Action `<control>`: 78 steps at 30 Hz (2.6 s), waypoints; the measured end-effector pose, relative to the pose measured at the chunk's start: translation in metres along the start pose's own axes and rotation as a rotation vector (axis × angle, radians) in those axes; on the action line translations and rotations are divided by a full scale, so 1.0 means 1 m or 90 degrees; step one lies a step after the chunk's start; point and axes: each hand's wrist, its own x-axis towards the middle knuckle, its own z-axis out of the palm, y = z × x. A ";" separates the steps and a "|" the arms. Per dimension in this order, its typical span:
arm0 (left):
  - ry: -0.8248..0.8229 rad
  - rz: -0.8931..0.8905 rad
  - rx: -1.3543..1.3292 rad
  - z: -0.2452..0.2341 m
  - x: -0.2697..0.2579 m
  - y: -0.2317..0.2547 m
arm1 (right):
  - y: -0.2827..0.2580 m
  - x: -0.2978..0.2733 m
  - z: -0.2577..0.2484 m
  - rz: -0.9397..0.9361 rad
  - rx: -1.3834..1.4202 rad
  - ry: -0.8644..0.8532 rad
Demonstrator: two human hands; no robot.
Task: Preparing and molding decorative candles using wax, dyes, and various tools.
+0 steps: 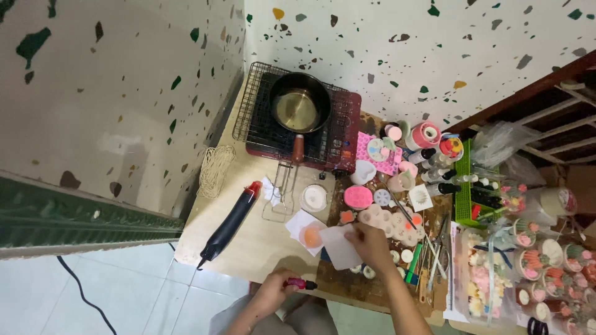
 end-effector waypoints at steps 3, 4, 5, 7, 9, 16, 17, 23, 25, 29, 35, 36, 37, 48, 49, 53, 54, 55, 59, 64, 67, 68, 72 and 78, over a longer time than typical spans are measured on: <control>0.018 -0.047 -0.094 -0.003 -0.002 -0.013 | 0.036 0.015 0.022 0.063 0.117 0.042; 0.031 -0.059 -0.156 -0.003 -0.002 -0.018 | 0.052 0.023 0.033 0.046 0.213 0.094; 0.031 -0.059 -0.154 0.000 -0.002 -0.030 | 0.054 0.032 0.043 0.046 0.214 0.094; 0.032 -0.059 -0.263 0.004 -0.003 -0.055 | 0.058 0.051 0.066 -0.027 0.410 0.186; 0.038 -0.079 -0.297 0.002 -0.008 -0.051 | 0.034 0.067 0.086 -0.002 0.365 0.252; 0.076 -0.181 -0.398 -0.004 -0.024 -0.036 | 0.025 0.090 0.154 0.010 0.346 0.364; 0.077 -0.186 -0.397 -0.008 -0.027 -0.033 | 0.025 0.088 0.155 0.013 0.348 0.361; 0.110 -0.206 -0.420 -0.022 -0.034 -0.005 | 0.022 0.062 0.114 -0.037 0.274 0.281; 0.120 -0.261 -0.474 -0.028 -0.034 0.013 | 0.028 0.048 0.099 -0.004 0.330 0.325; 0.183 -0.220 -0.421 -0.013 -0.012 -0.031 | 0.020 -0.029 0.097 0.228 0.337 0.254; 0.206 -0.172 -0.466 -0.008 0.015 -0.043 | 0.040 -0.098 0.169 0.202 0.467 0.179; 0.171 -0.141 -0.455 -0.006 0.015 -0.039 | 0.028 -0.101 0.168 0.175 0.500 0.138; 0.135 -0.110 -0.444 -0.003 0.016 -0.035 | 0.016 -0.105 0.166 0.148 0.532 0.097; 0.132 0.034 -0.115 -0.003 0.003 0.063 | -0.034 -0.080 0.089 0.184 0.417 0.004; 0.133 0.032 -0.131 0.000 0.003 0.061 | -0.038 -0.080 0.080 0.204 0.411 -0.017; 0.063 -0.036 -0.259 0.003 0.010 0.035 | -0.048 -0.081 0.048 0.089 0.348 -0.031; 0.031 -0.089 -0.331 0.002 0.011 0.034 | -0.044 -0.080 0.046 0.008 0.352 -0.045; -0.001 -0.142 -0.403 0.001 0.011 0.033 | -0.040 -0.080 0.044 -0.073 0.356 -0.061; 0.006 -0.176 -0.423 -0.007 0.013 0.054 | -0.036 -0.071 0.039 -0.166 0.419 -0.051; 0.094 -0.029 -0.171 -0.018 0.007 0.098 | -0.021 -0.069 0.058 0.088 0.384 -0.081; 0.122 0.050 -0.020 -0.028 -0.006 0.144 | -0.017 -0.065 0.068 0.232 0.454 -0.109; 0.119 0.051 -0.019 -0.030 -0.007 0.147 | -0.022 -0.065 0.063 0.233 0.455 -0.106; 0.125 0.238 0.216 -0.033 -0.009 0.147 | -0.015 -0.063 0.054 0.407 0.653 -0.206; 0.188 0.184 0.001 -0.047 0.009 0.157 | 0.060 -0.036 0.009 0.338 1.137 0.026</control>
